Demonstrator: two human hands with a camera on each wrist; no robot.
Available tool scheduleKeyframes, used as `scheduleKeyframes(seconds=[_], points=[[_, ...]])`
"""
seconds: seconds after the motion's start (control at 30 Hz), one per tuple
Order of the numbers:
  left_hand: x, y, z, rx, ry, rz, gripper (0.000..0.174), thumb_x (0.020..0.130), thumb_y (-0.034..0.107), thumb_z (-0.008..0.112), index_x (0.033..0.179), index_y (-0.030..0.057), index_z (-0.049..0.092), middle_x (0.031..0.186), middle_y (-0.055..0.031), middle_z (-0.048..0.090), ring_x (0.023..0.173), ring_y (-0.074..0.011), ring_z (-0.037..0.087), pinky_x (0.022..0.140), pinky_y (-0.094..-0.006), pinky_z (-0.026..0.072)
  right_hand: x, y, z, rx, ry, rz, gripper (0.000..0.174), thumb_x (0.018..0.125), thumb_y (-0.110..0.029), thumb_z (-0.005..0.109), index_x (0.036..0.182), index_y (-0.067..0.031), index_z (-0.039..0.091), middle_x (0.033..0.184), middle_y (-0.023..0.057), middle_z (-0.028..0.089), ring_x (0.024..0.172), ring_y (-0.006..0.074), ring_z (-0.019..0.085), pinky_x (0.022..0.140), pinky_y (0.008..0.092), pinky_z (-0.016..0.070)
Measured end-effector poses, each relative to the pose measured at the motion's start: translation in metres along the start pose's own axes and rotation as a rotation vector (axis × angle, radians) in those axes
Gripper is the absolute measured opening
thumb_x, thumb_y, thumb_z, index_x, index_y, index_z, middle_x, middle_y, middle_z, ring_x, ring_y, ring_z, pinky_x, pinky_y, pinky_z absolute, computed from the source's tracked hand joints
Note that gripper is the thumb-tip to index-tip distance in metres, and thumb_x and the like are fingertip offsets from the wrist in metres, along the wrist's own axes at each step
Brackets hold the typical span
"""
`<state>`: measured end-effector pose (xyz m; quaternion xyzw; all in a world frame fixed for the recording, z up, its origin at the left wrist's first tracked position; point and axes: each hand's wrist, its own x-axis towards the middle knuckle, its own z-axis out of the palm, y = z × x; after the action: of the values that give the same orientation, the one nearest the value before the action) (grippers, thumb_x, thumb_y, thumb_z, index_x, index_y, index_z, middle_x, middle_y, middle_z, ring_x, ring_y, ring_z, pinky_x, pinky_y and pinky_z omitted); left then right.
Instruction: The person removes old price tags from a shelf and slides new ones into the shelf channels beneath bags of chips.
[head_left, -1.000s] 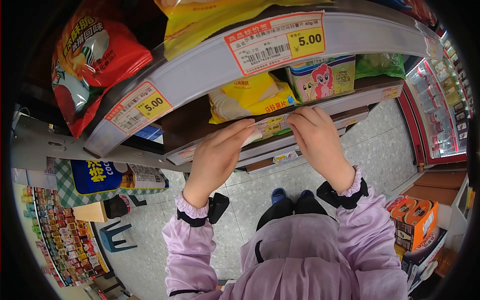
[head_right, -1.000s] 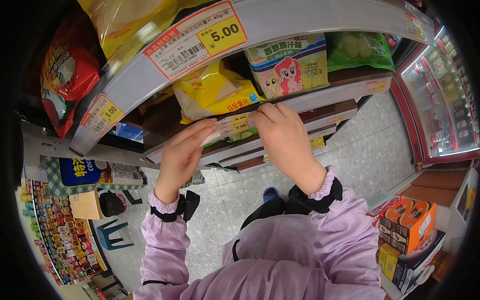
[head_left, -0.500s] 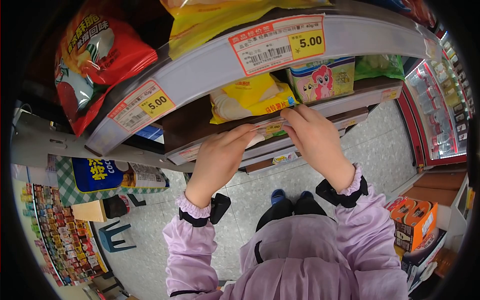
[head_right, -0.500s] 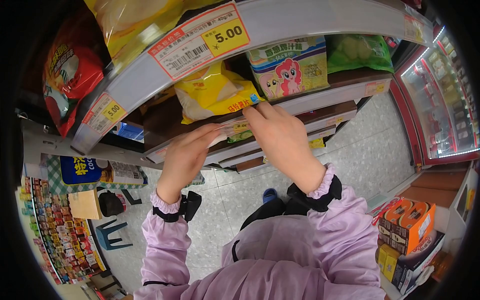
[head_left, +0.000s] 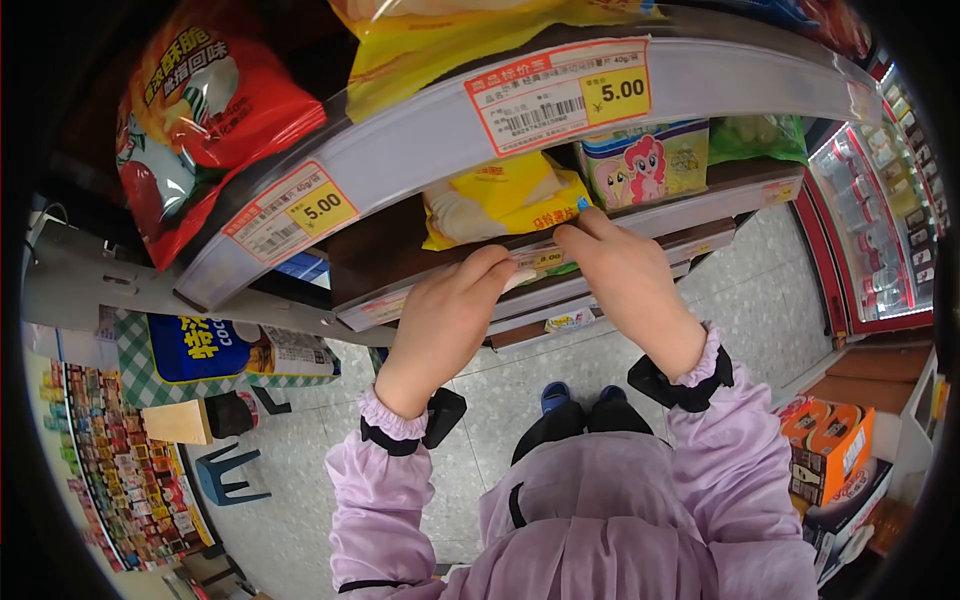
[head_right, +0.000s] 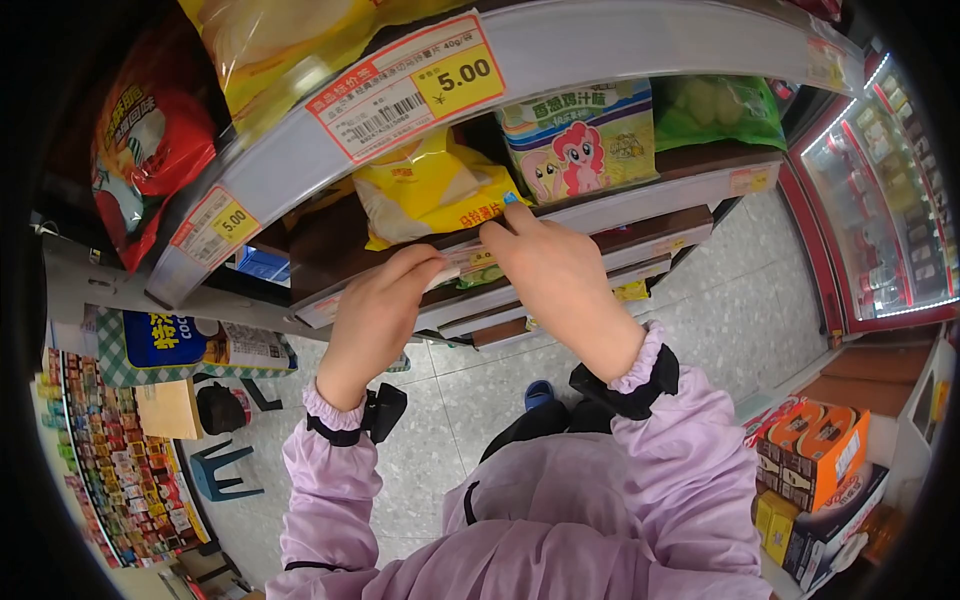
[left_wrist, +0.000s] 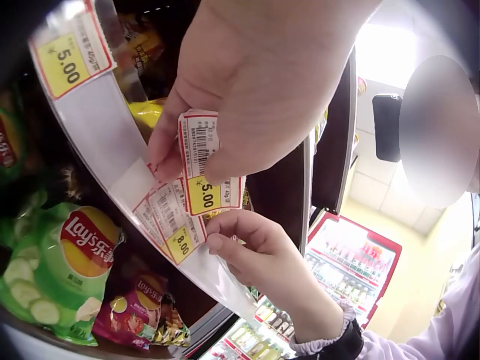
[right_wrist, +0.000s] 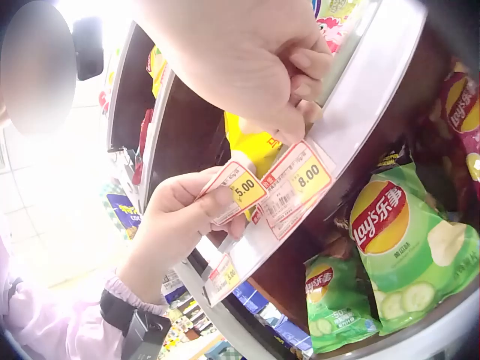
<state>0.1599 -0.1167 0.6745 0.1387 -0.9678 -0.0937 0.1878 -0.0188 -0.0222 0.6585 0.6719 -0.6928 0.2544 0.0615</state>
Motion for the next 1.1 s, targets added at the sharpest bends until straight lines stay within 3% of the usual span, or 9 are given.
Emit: scheduleKeyframes(seconds=[0.17, 0.23, 0.33, 0.4, 0.53, 0.8, 1.1], points=[[-0.002, 0.006, -0.003, 0.018, -0.016, -0.063, 0.032, 0.066, -0.003, 0.051, 0.098, 0.0005, 0.055, 0.103, -0.0088, 0.054, 0.079, -0.0271, 0.057, 0.066, -0.0343, 0.0462, -0.001, -0.001, 0.000, 0.007, -0.019, 0.009, 0.017, 0.069, -0.005, 0.052, 0.086, -0.0061, 0.051, 0.082, 0.0101, 0.051, 0.065, 0.0259, 0.057, 0.054, 0.0340, 0.0459], [-0.001, 0.010, -0.003, 0.009, -0.028, -0.101, 0.031, 0.067, -0.006, 0.051, 0.097, 0.0005, 0.056, 0.102, -0.0102, 0.056, 0.083, -0.0293, 0.057, 0.068, -0.0347, 0.0467, -0.004, 0.002, 0.002, 0.018, 0.003, 0.010, 0.025, 0.069, -0.004, 0.052, 0.093, -0.0067, 0.053, 0.083, 0.0103, 0.050, 0.066, 0.0254, 0.057, 0.055, 0.0335, 0.0461], [-0.002, 0.010, -0.002, 0.043, 0.001, -0.078, 0.033, 0.065, -0.006, 0.052, 0.097, 0.0006, 0.056, 0.106, -0.0095, 0.056, 0.084, -0.0281, 0.058, 0.068, -0.0342, 0.0471, -0.007, 0.003, -0.001, 0.019, -0.018, -0.023, 0.035, 0.069, -0.005, 0.052, 0.103, -0.0092, 0.053, 0.086, 0.0102, 0.049, 0.067, 0.0242, 0.057, 0.056, 0.0329, 0.0464], [-0.004, 0.007, -0.001, 0.130, -0.036, 0.042, 0.034, 0.068, 0.005, 0.053, 0.101, 0.0005, 0.054, 0.115, -0.0083, 0.052, 0.081, -0.0215, 0.058, 0.065, -0.0319, 0.0472, -0.010, 0.006, -0.003, 0.041, -0.049, -0.024, 0.038, 0.069, -0.004, 0.052, 0.106, -0.0131, 0.053, 0.089, 0.0089, 0.050, 0.071, 0.0244, 0.058, 0.057, 0.0334, 0.0468], [-0.009, 0.005, 0.004, 0.170, -0.055, 0.072, 0.035, 0.068, 0.006, 0.053, 0.102, 0.0005, 0.054, 0.118, -0.0098, 0.051, 0.082, -0.0209, 0.059, 0.065, -0.0312, 0.0471, -0.012, 0.008, -0.008, 0.014, -0.103, -0.065, 0.045, 0.070, -0.003, 0.052, 0.112, -0.0194, 0.053, 0.094, 0.0075, 0.050, 0.076, 0.0237, 0.058, 0.059, 0.0326, 0.0478], [-0.015, 0.011, 0.003, 0.223, -0.090, 0.038, 0.028, 0.069, 0.008, 0.055, 0.097, 0.0009, 0.054, 0.120, -0.0108, 0.050, 0.072, -0.0185, 0.058, 0.061, -0.0300, 0.0466, -0.012, 0.007, -0.014, -0.028, -0.142, -0.110, 0.044, 0.071, -0.005, 0.051, 0.113, -0.0192, 0.054, 0.097, 0.0088, 0.050, 0.077, 0.0233, 0.059, 0.060, 0.0318, 0.0483], [-0.019, 0.019, 0.008, 0.137, -0.078, -0.049, 0.028, 0.071, 0.004, 0.054, 0.099, 0.0017, 0.054, 0.122, -0.0136, 0.048, 0.077, -0.0224, 0.059, 0.062, -0.0316, 0.0474, -0.015, 0.008, -0.013, -0.014, -0.141, -0.106, 0.047, 0.070, -0.002, 0.053, 0.115, -0.0178, 0.053, 0.099, 0.0097, 0.050, 0.078, 0.0245, 0.059, 0.061, 0.0320, 0.0489]])
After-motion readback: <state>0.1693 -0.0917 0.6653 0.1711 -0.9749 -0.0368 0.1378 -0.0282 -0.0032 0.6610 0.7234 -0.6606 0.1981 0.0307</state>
